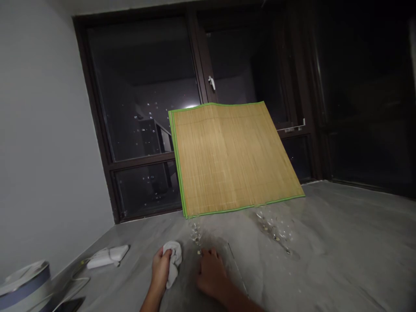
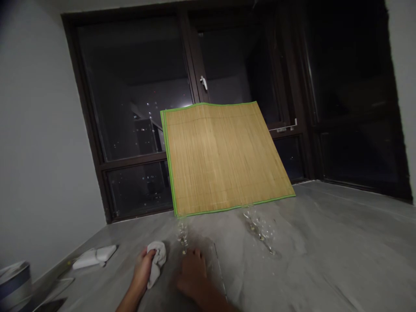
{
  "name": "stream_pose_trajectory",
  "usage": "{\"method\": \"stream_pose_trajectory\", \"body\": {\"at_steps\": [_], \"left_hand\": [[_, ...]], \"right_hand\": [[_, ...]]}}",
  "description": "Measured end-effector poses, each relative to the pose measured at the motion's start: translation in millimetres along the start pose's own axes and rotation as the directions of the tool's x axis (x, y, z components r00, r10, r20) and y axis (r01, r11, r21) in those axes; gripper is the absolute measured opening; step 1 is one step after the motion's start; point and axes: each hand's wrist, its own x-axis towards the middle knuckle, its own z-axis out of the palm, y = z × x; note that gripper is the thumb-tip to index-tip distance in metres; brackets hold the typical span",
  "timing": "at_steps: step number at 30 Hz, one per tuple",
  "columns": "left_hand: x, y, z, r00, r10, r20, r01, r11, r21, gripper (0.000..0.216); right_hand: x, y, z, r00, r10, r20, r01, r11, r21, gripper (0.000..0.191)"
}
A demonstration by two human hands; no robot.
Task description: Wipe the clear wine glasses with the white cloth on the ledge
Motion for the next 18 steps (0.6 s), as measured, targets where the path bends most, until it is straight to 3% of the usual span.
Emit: {"method": "stream_pose_trajectory", "body": {"at_steps": [12,16,18], "left_hand": [[4.8,-6.8,-3.9,1.0,0.023,0.0,-0.023,0.997,0.071,0.038],[2.8,-4.7,-3.5,0.997,0.075,-0.019,-0.071,0.987,0.142,0.039],[-0.1,-2.1,-1.1,0.993,0.12,-0.015,-0.115,0.974,0.197,0.041]], "right_hand": [[-1.4,10.8,8.6,0.995,-0.071,-0.064,0.076,0.994,0.081,0.027],[-14.8,31.8,-20.9,0.982,-0.056,-0.178,0.085,0.983,0.161,0.016],[-29.8,52.6,-47.9,0.934,-0.025,-0.356,0.091,0.981,0.17,0.018]]}}
